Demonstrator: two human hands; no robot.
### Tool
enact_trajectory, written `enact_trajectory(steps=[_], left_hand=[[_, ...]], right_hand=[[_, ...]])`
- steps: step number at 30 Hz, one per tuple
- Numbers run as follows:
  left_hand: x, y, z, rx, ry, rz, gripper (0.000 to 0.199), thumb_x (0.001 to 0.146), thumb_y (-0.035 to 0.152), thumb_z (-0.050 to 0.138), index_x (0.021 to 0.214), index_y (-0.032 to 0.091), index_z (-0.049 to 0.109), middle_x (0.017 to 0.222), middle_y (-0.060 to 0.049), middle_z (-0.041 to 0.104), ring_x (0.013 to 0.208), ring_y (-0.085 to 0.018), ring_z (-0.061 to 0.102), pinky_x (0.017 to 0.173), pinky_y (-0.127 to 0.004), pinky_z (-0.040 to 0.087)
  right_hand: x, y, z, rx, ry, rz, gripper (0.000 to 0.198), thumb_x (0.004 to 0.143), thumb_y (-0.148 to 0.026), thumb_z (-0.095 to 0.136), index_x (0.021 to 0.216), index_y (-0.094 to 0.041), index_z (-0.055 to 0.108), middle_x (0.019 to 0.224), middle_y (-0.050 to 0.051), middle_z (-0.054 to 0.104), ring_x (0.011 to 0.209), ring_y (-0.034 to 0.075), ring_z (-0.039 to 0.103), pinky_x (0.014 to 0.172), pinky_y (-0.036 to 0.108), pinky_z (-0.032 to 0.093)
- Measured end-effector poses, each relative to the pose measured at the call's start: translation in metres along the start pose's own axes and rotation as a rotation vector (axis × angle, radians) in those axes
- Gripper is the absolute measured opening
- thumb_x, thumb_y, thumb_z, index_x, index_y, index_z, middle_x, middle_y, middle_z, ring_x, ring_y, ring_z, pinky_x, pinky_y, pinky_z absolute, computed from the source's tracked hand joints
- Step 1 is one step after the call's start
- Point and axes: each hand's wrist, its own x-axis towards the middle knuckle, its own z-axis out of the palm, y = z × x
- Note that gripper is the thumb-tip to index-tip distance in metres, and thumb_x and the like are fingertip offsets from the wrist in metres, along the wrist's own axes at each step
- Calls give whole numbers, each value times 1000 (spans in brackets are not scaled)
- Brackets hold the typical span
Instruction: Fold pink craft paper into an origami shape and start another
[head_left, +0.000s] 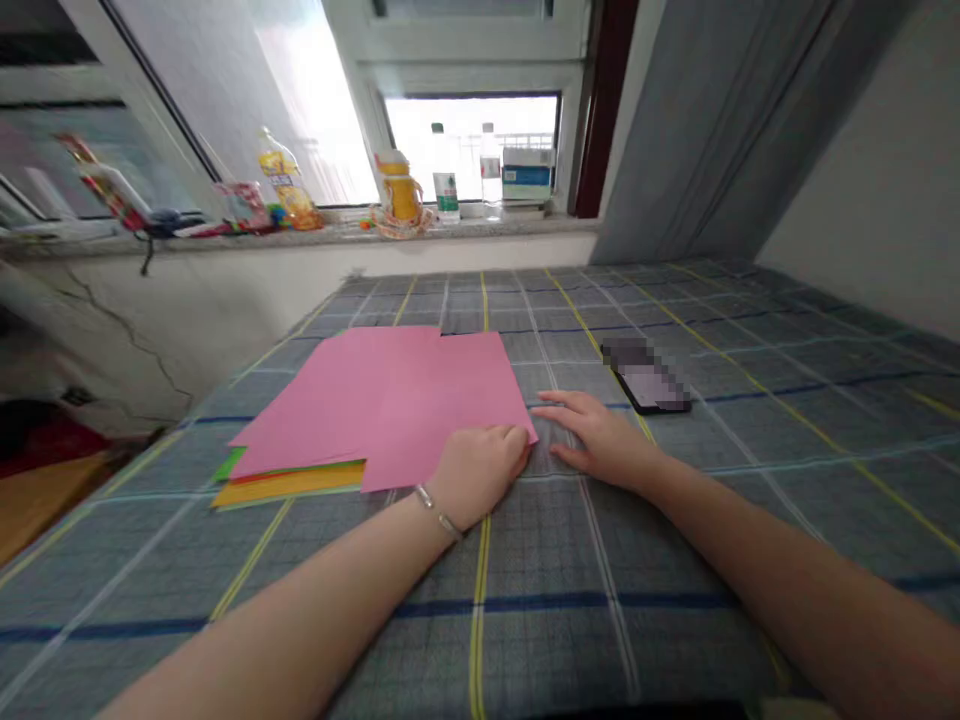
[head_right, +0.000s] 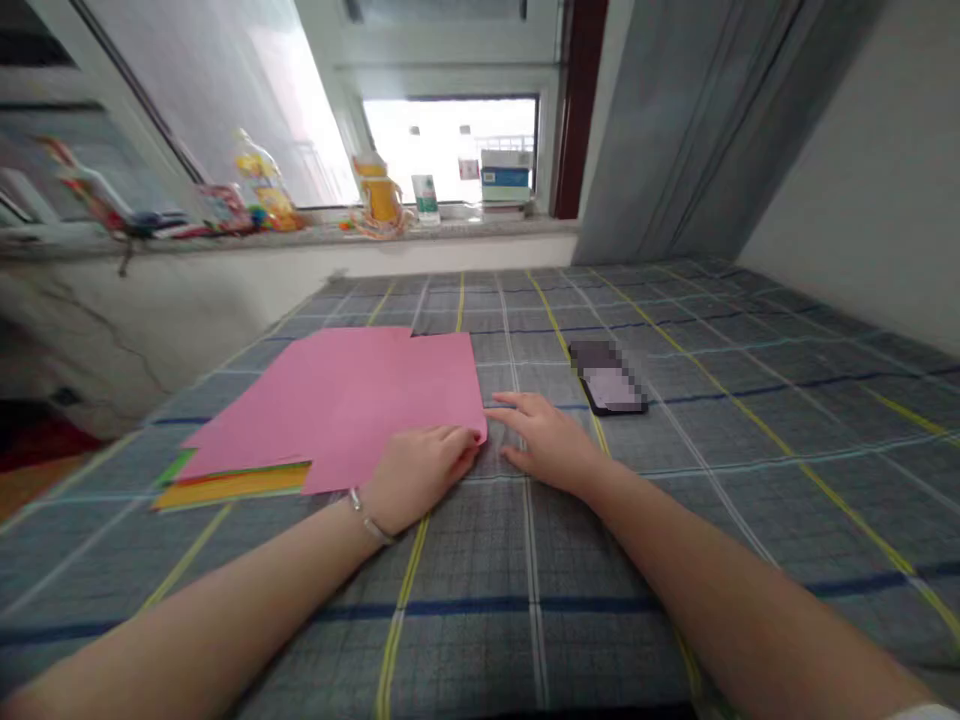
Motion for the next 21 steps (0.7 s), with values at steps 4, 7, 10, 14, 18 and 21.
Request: enact_trajectory(steps=[4, 7, 10, 14, 18, 21], left_hand=[[-2, 6, 0, -41, 95, 169, 16, 95, 25, 48, 88, 17, 60, 80, -1, 70, 70, -17, 67, 55, -25, 47], [-2, 8, 0, -85, 158, 333, 19, 97, 22, 43, 91, 17, 60, 89, -1, 71, 78, -15, 67, 64, -25, 50], [-3, 8, -4, -144, 137, 375, 21, 97, 29, 44, 96, 17, 61, 102, -3, 71, 88, -16, 67, 73, -27, 53], [-4, 2, -13, -218, 12, 242, 41, 91, 41, 52, 124, 17, 53, 123, -7, 63, 106, -22, 62, 85, -35, 53], [-8, -9, -19, -220, -174, 141, 60, 85, 45, 57, 138, 18, 43, 139, -10, 51, 123, -26, 52, 101, -41, 45], [-12, -21, -20, -183, -299, 94, 70, 83, 51, 58, 143, 21, 37, 148, -11, 40, 132, -31, 42, 108, -46, 37]], right_hand=[[3, -3, 1, -32, 51, -66, 52, 81, -18, 62, 132, -19, 54, 141, 9, 49, 129, 23, 43, 109, 41, 37], [4, -3, 1, -55, 29, -160, 46, 82, -14, 60, 127, -22, 59, 139, 6, 52, 130, 23, 43, 109, 41, 37], [4, -1, -1, -52, -28, -215, 34, 86, -17, 58, 119, -24, 66, 132, 5, 59, 125, 23, 50, 106, 41, 41], [-1, 7, -8, -12, -97, -201, 34, 90, -19, 53, 121, -24, 65, 128, 6, 63, 117, 22, 57, 102, 40, 44], [-8, 23, -19, 70, -98, -113, 43, 86, -6, 49, 119, -29, 67, 130, 5, 61, 118, 21, 57, 104, 42, 41], [-15, 38, -26, 222, -164, -65, 40, 86, -9, 51, 116, -29, 68, 131, 6, 60, 120, 20, 56, 104, 40, 41]])
